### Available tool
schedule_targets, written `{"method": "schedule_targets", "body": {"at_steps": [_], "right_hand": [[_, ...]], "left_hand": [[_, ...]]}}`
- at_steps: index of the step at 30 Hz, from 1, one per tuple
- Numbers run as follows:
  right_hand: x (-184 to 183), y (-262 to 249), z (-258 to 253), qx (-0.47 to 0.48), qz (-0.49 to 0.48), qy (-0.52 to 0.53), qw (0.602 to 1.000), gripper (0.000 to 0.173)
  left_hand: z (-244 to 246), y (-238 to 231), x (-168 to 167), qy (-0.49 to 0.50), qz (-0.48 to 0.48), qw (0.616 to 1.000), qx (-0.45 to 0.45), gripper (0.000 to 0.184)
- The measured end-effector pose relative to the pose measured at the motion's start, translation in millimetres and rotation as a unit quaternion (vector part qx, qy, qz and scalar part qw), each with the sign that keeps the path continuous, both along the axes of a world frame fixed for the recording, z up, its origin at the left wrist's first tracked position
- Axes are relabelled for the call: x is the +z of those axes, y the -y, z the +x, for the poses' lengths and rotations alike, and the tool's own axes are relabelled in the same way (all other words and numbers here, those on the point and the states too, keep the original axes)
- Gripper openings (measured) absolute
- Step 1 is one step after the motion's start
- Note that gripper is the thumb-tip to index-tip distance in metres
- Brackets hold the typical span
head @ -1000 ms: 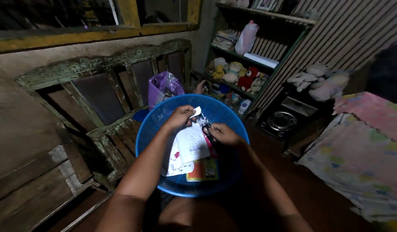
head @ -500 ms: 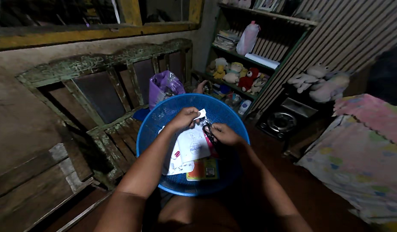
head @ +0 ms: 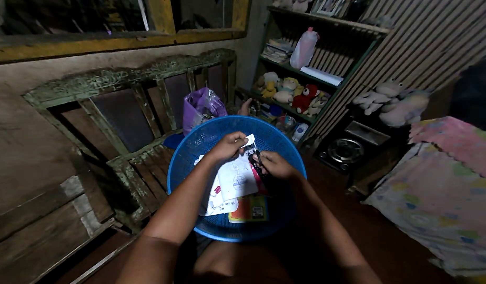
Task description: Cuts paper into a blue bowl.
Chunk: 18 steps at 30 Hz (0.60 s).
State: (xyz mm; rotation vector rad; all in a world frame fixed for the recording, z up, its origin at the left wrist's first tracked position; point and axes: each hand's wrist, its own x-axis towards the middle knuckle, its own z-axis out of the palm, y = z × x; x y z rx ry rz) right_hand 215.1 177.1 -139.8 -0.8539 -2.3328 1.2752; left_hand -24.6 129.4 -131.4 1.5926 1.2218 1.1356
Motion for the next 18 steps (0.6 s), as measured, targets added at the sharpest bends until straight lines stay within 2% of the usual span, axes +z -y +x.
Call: {"method": "schedule_targets", "body": {"at_steps": [11,18], "right_hand": [[-1.9,-3.8,0.5,0.001,0.003,0.042,0.999,0.046],[0.6,-1.1,1.1,0.002,-0.028,0.005,1.0,0.046]], "left_hand": [[-1.6,-0.3,1.1,-0.017,0.012,1.0,0.01,0.023],[-4.0,1.0,2.2,-0.025,-0.005,1.0,-0.012,0.023]]}}
